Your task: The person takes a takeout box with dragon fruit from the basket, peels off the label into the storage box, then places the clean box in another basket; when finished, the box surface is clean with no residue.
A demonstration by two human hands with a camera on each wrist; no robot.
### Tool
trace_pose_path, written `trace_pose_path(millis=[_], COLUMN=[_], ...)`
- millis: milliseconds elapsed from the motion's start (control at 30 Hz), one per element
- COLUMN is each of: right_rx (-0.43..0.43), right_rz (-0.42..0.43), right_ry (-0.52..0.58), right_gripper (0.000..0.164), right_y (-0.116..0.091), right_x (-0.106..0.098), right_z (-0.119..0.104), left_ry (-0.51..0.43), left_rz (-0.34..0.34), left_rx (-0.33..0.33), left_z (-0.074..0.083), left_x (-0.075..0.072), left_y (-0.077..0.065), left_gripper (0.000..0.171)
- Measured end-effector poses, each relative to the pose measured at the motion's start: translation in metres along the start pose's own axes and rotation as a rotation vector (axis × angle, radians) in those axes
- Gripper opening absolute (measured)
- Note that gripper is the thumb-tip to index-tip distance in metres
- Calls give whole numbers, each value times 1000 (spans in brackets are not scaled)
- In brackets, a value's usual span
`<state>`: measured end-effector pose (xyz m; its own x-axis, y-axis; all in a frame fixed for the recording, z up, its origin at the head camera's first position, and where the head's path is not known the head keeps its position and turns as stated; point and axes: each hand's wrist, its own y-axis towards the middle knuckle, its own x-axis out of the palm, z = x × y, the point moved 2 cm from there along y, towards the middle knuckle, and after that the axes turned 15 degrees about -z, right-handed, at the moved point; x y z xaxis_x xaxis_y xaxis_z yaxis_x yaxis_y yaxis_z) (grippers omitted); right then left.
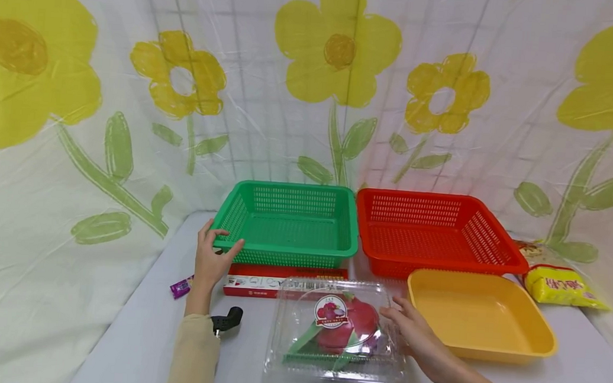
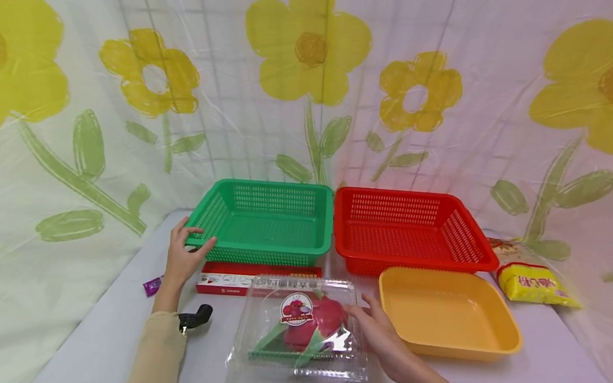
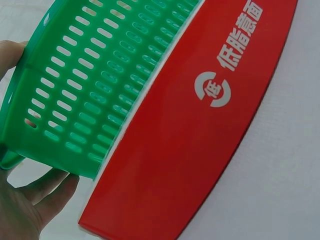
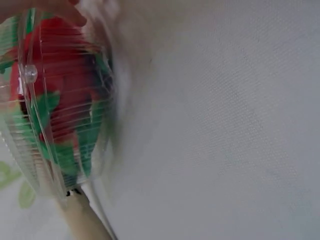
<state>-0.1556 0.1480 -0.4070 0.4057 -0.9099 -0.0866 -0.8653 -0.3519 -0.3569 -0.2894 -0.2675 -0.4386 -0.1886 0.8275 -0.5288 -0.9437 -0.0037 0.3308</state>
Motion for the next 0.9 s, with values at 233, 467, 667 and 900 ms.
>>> trace_pose_path(millis=[233, 467, 667, 900], right_rx=[-73, -174, -204, -229], right_rz=[49, 64, 67, 73], right_ry=[-100, -192, -167, -129], right_gripper=[73, 81, 78, 72], right_y=[5, 14, 18, 19], right_x=[4, 5, 3, 0], right_z=[0, 0, -2, -1], left_ry=[-4, 8, 62, 232], left_rz=[-27, -46, -68, 20], left_rx=[-9, -9, -42, 50], left_z=[-3, -2, 0, 20], left_x=[0, -3, -7, -18], left_y=[1, 1, 1, 5], left_gripper=[49, 53, 56, 58])
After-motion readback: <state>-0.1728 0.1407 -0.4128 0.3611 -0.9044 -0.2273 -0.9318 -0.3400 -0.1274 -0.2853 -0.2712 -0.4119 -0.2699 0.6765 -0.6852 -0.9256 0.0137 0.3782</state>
